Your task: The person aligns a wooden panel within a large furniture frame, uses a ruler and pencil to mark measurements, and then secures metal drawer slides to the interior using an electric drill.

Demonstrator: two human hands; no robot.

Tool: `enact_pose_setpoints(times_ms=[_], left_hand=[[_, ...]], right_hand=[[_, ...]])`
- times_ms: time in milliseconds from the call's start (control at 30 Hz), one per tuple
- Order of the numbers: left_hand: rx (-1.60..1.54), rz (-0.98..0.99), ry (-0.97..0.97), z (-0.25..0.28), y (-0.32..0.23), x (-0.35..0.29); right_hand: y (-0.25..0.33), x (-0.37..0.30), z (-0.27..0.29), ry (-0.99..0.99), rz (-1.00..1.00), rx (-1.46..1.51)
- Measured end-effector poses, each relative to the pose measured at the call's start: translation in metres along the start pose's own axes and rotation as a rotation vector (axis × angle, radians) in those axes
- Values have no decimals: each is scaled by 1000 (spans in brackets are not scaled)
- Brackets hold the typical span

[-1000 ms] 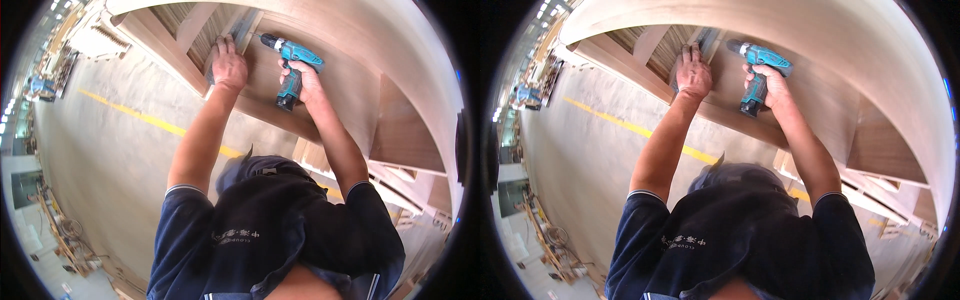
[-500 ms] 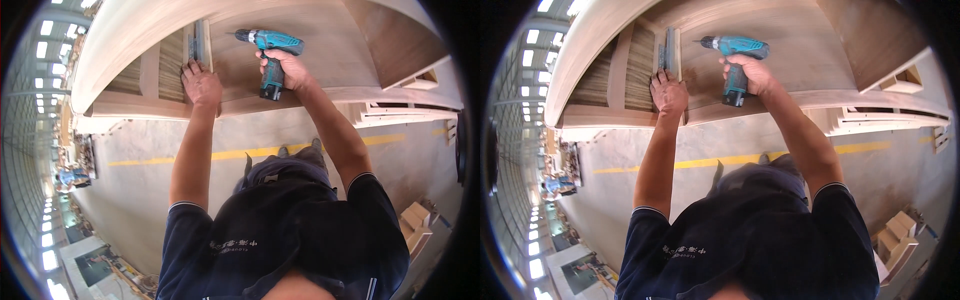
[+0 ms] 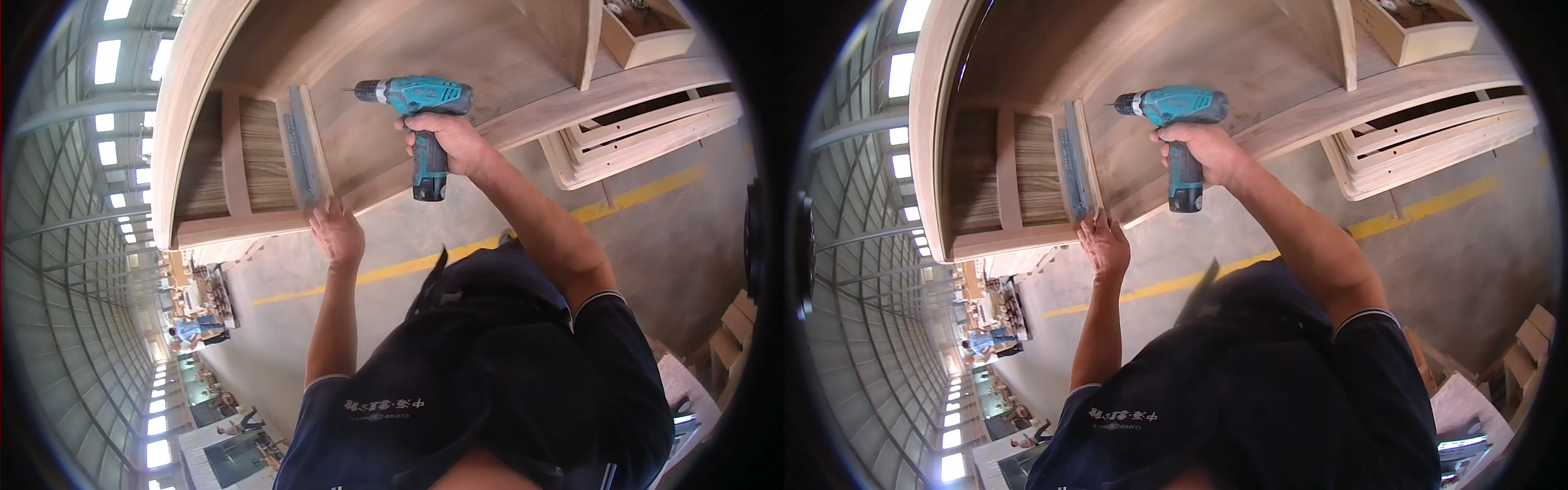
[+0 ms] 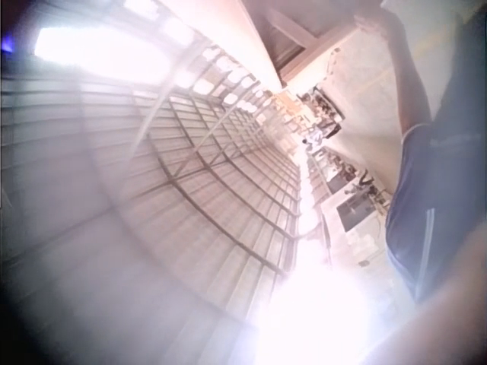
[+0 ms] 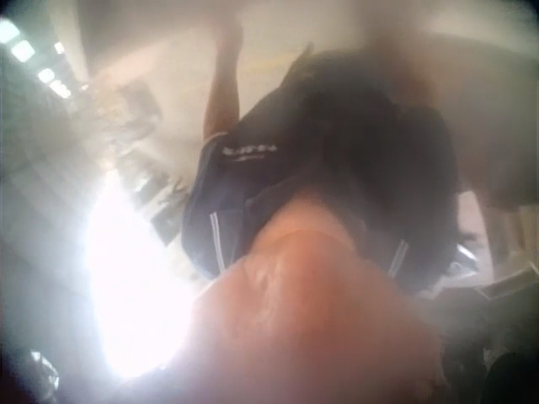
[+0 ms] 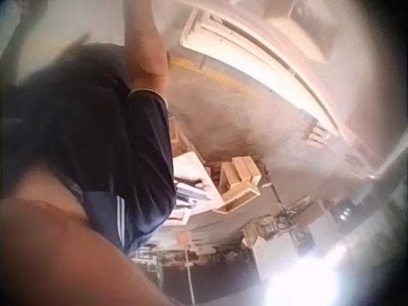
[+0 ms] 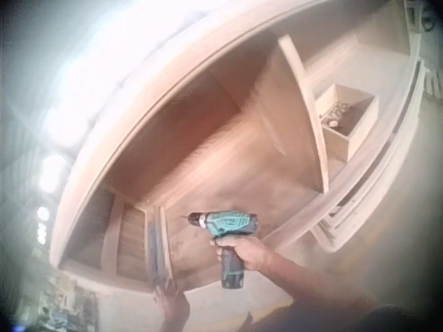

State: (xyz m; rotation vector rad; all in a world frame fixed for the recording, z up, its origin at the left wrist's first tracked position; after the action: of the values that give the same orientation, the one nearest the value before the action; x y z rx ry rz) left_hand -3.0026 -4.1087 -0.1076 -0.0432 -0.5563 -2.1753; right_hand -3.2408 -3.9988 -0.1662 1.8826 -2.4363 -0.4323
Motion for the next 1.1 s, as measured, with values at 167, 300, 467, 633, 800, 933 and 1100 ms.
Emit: enact_pose_setpoints(times_ms=[167, 300, 467, 633, 800, 933, 1100], left_hand=[[-13, -37, 51, 9, -9, 45], [44, -49, 87, -20, 21, 57], [-123, 9, 51, -18, 23, 61], [-262, 74, 94, -46, 78, 98], [-357, 131, 326, -74, 115, 117], [-491, 242, 374, -65, 101, 113], [-503, 286, 350, -61, 102, 102]], right_hand=[[2, 1, 4, -18, -8, 56], [0, 0, -3, -25, -19, 51], [9, 7, 9, 5, 132, 202], [21, 5, 7, 87, 237, 203], [17, 5, 6, 22, 254, 138], [17, 6, 10, 26, 257, 141], [17, 0, 6, 18, 226, 130]])
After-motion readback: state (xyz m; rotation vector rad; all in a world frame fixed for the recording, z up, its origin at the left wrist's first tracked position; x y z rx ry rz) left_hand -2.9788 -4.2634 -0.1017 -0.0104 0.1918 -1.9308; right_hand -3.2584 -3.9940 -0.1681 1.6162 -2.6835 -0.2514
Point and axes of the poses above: each hand's wrist, its own x-axis towards the middle knuckle, its own z-axis out of the back of the hand, y = z × x, the point moved 10 cm from there along x, towards the middle knuckle, and after that the axes turned 11 degrees about x, right-handed, at the moved point
